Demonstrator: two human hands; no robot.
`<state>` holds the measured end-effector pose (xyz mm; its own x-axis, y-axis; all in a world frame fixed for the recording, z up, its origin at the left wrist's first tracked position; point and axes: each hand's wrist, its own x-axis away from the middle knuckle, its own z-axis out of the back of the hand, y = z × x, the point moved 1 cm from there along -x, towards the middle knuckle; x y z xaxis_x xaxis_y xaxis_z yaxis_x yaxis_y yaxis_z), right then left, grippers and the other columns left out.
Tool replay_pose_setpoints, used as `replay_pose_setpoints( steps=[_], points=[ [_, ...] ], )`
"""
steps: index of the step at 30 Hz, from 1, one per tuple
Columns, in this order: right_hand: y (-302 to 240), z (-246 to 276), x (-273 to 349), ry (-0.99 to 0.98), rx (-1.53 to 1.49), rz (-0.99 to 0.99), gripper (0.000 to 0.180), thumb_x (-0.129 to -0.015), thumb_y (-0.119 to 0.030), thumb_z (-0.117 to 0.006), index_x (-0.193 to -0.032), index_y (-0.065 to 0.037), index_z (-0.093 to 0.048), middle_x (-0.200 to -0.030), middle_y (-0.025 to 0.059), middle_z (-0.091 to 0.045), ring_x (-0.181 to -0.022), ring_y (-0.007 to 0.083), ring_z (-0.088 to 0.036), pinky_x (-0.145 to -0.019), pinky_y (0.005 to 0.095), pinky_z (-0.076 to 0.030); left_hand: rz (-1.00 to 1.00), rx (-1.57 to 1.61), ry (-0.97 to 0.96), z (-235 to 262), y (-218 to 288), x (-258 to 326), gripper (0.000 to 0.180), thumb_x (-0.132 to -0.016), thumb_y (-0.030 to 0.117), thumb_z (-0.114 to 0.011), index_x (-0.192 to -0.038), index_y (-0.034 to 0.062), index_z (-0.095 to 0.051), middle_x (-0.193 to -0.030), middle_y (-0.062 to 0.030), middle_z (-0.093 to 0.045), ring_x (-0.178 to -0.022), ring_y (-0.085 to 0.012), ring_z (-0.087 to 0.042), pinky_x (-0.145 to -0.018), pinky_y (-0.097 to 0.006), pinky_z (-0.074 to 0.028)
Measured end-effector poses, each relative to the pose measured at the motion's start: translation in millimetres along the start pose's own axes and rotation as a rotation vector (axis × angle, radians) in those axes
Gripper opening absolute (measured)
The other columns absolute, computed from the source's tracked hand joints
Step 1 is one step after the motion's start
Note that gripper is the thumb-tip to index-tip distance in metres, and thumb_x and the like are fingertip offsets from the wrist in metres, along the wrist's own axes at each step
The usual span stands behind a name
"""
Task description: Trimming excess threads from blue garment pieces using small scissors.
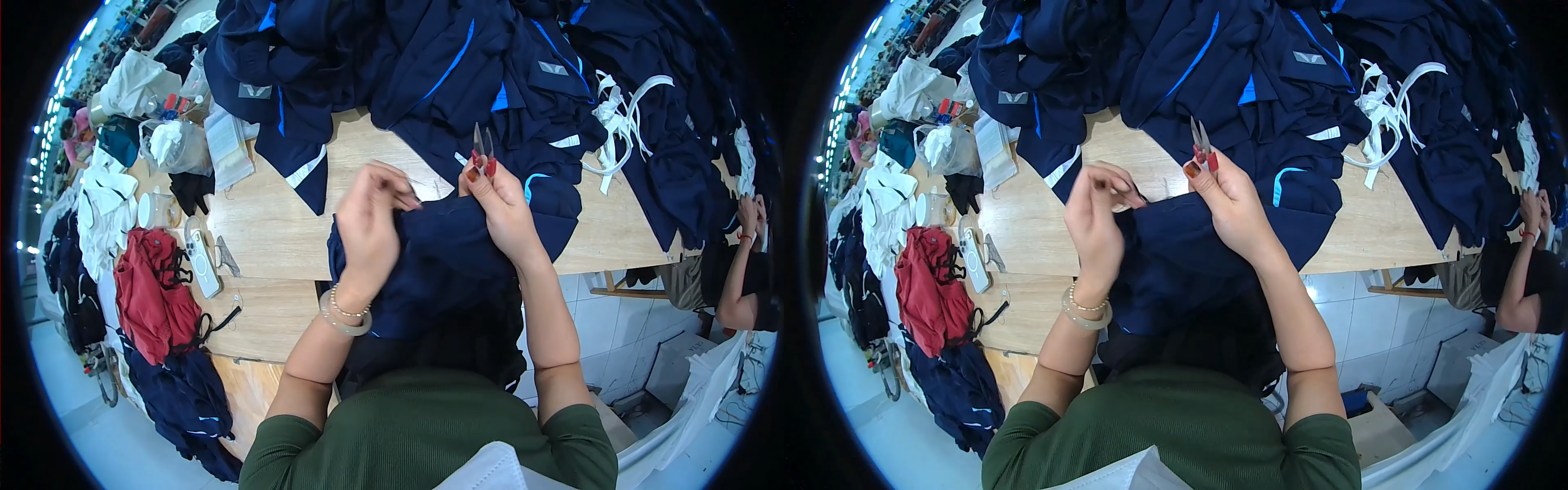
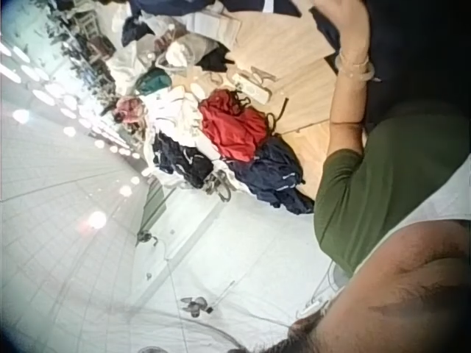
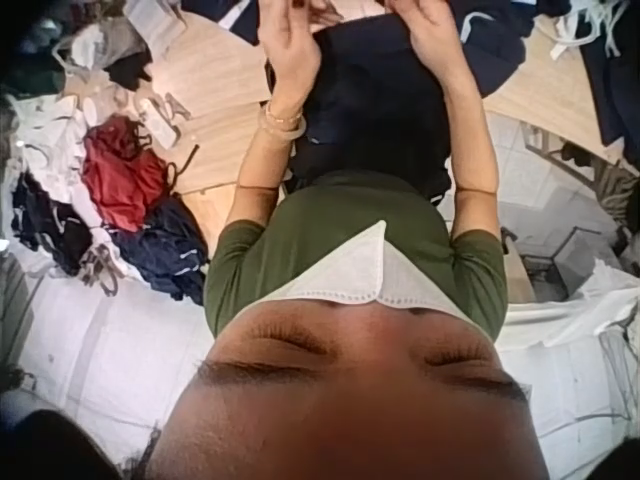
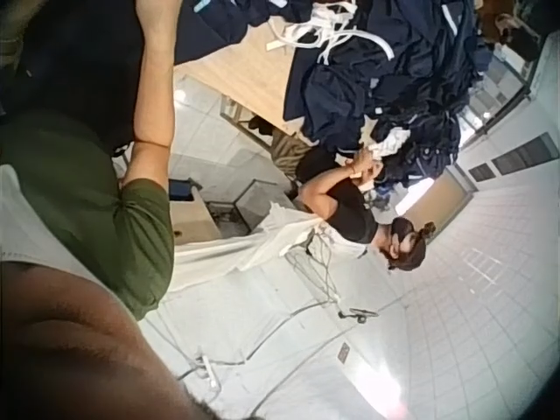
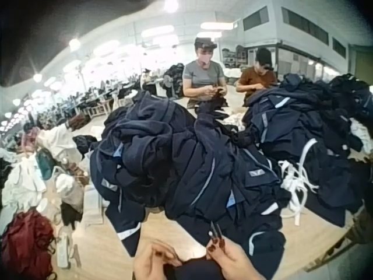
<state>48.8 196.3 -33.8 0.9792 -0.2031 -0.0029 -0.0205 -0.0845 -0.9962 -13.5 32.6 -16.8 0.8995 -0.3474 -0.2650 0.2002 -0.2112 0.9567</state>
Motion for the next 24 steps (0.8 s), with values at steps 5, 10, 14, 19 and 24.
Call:
replay_pose_setpoints(
  steps=[5,10,14,19,24],
  points=[
    [-13,-1,4,0.024,0.118,0.055,0.028,-0.099,-0.03,-0.052,-0.092,-0.002,-0.053,-0.079,-0.001,-0.05,-0.074,0.0072,-0.042,-0.07,0.0215,-0.037,0.103,-0.449,-0.126,36,-12,-17,0.028,-0.1,0.014,-0.04,-0.097,-0.0023,-0.063,-0.106,-0.0118,-0.064,-0.093,-0.0213,-0.061,-0.082,-0.03,-0.046],
    [-6,5,3,-0.052,-0.073,0.089,0.025,-0.099,-0.027,-0.052,-0.095,-0.003,-0.054,-0.081,-0.0006,-0.051,-0.076,0.0072,-0.045,-0.071,0.0211,-0.038,0.122,-0.327,-0.614,6,13,-16,0.038,-0.072,0.014,-0.078,-0.105,0.004,-0.063,-0.101,-0.0084,-0.065,-0.096,-0.0236,-0.06,-0.084,-0.032,-0.045],
    [-8,13,0,0.003,-0.071,0.078,0.02,-0.1,-0.022,-0.051,-0.096,-0.002,-0.055,-0.083,0.0005,-0.053,-0.075,0.0077,-0.047,-0.072,0.0195,-0.039,0.429,-0.13,-0.735,7,6,-15,0.03,-0.073,0.018,-0.081,-0.092,0.0006,-0.066,-0.079,-0.0019,-0.063,-0.076,-0.0099,-0.056,-0.072,-0.025,-0.044],
    [-27,22,9,0.211,0.383,0.3,0.017,-0.076,0.009,-0.062,-0.091,0.001,-0.066,-0.08,0.0035,-0.049,-0.074,0.0102,-0.051,-0.068,0.0226,-0.045,0.48,-0.035,-0.597,8,8,-13,0.024,-0.077,0.013,-0.078,-0.093,-0.001,-0.067,-0.077,0.0007,-0.06,-0.072,-0.0053,-0.051,-0.066,-0.021,-0.043],
    [-33,5,12,-0.031,0.345,0.243,0.029,-0.071,0.006,-0.071,-0.099,-0.002,-0.07,-0.076,0.0005,-0.05,-0.068,0.0084,-0.049,-0.062,0.0209,-0.04,0.344,-0.098,-0.62,-1,11,-12,0.024,-0.077,0.01,-0.077,-0.094,-0.0023,-0.067,-0.083,-0.0028,-0.061,-0.077,-0.0085,-0.053,-0.07,-0.023,-0.043]
  ],
)
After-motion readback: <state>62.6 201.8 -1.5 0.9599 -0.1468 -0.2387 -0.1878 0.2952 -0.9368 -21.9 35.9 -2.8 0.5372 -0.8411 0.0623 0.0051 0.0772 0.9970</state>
